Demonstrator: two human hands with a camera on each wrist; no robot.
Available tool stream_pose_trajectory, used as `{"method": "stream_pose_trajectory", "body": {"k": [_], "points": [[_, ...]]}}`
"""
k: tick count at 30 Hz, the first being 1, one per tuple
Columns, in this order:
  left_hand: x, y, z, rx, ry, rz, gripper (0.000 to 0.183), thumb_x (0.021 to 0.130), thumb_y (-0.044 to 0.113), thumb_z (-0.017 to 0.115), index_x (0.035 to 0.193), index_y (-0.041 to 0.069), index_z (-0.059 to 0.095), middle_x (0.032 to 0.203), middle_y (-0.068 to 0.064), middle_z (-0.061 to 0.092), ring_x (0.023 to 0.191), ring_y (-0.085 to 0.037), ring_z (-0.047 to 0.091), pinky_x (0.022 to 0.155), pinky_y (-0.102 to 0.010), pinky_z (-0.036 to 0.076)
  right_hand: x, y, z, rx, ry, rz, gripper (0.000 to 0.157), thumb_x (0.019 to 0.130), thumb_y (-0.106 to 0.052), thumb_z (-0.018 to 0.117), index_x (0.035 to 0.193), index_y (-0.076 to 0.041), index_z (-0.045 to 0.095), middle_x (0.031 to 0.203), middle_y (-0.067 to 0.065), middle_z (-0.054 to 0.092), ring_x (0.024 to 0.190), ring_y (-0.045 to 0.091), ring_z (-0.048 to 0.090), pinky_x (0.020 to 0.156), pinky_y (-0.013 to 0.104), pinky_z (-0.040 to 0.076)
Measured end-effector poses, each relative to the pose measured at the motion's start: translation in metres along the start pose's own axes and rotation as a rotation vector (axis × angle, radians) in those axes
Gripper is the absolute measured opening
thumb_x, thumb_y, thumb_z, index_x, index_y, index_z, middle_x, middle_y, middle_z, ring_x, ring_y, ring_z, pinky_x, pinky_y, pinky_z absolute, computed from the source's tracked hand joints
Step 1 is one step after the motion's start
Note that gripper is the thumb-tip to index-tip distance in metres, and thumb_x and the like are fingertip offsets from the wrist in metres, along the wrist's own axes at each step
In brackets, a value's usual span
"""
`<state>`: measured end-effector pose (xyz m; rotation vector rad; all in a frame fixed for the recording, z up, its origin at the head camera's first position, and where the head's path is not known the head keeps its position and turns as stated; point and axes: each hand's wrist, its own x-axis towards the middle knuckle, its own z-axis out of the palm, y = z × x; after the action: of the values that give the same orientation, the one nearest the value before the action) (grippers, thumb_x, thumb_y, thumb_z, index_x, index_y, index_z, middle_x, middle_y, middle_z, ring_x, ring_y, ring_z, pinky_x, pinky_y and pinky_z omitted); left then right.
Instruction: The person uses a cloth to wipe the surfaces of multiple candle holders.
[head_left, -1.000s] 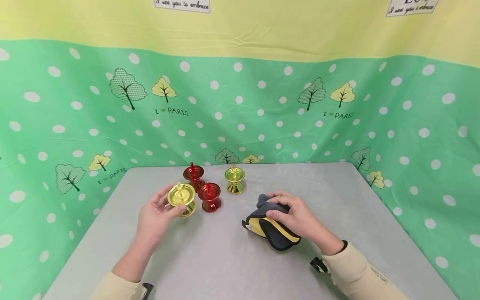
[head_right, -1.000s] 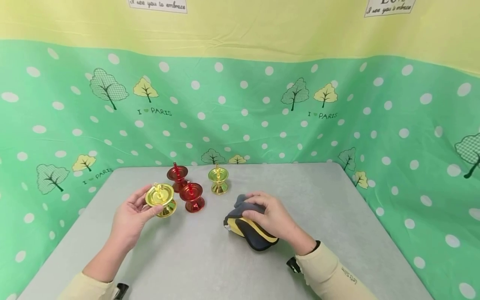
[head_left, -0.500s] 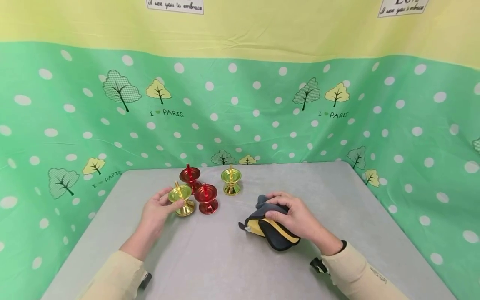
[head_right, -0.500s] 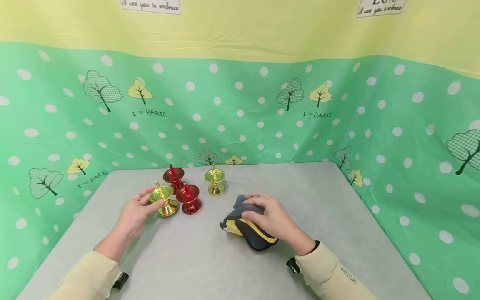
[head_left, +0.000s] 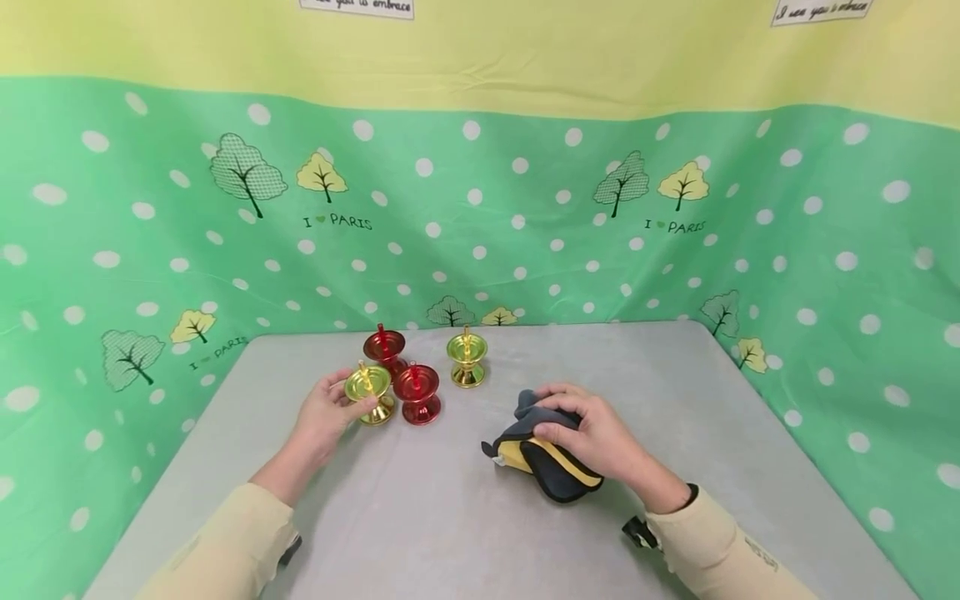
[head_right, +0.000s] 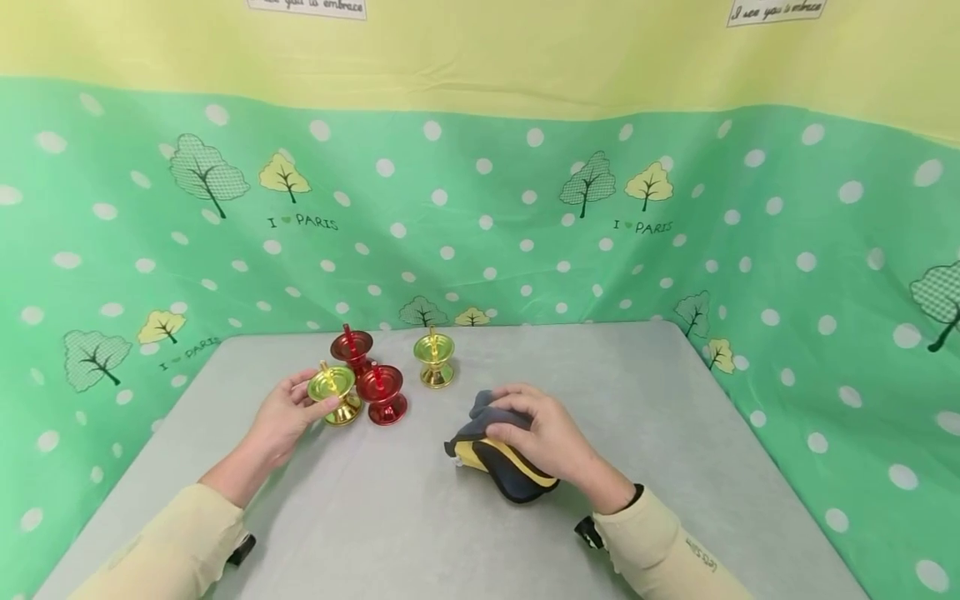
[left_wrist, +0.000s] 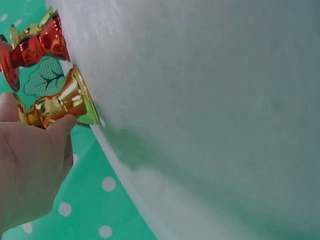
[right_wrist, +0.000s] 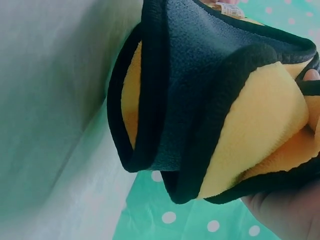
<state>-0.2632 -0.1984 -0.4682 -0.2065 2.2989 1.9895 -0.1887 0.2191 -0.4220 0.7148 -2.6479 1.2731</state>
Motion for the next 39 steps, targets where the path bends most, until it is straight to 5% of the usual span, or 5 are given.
{"method": "stream_pose_trajectory", "body": {"k": [19,25,29,33,39], "points": [[0.006,0.006,0.006,0.004,-0.021,0.005,0.084,0.097,0.011,0.079,0.162,0.002,0.025,0.163,-0.025,0.046,0.134,-0.023,0.056,0.089,-0.011,0.053,-0.022,-0.008,-0.017,0.1,0.071,0.064,0.019,0.096,-0.019,0.081,0.114,-0.019,0.08,0.142,0.011,0.067,0.13,0.039,0.066,0.089,0.025,0.062],[-0.003,0.012,-0.007,0.0,0.01,0.018,0.101,0.096,0.023,0.082,0.17,0.006,0.015,0.175,-0.021,0.029,0.16,-0.037,0.034,0.127,-0.04,0.04,-0.022,-0.005,-0.022,0.073,0.075,0.055,0.018,0.097,-0.02,0.081,0.115,-0.019,0.08,0.142,0.011,0.068,0.13,0.039,0.066,0.091,0.024,0.061],[-0.021,0.02,-0.016,0.098,0.195,0.164,0.091,0.097,0.038,0.08,0.165,0.004,0.03,0.169,-0.02,0.038,0.156,-0.04,0.039,0.129,-0.052,0.035,-0.021,-0.004,-0.026,0.055,0.067,0.061,0.018,0.097,-0.02,0.081,0.115,-0.019,0.08,0.143,0.012,0.067,0.131,0.039,0.066,0.09,0.025,0.061],[-0.043,0.035,-0.01,0.245,0.391,0.424,0.071,0.096,0.034,0.083,0.151,0.003,0.049,0.15,-0.014,0.054,0.14,-0.031,0.054,0.122,-0.033,0.045,-0.021,-0.003,-0.03,0.046,0.058,0.076,0.018,0.096,-0.02,0.081,0.115,-0.019,0.081,0.143,0.013,0.067,0.13,0.04,0.065,0.088,0.024,0.061],[-0.069,0.073,0.039,0.301,0.233,0.678,0.07,0.09,0.019,0.088,0.149,0.004,0.054,0.153,-0.01,0.059,0.143,-0.031,0.056,0.122,-0.029,0.044,-0.02,-0.003,-0.031,0.04,0.043,0.089,0.019,0.097,-0.02,0.08,0.116,-0.018,0.08,0.145,0.015,0.065,0.131,0.041,0.065,0.088,0.025,0.062]]}}
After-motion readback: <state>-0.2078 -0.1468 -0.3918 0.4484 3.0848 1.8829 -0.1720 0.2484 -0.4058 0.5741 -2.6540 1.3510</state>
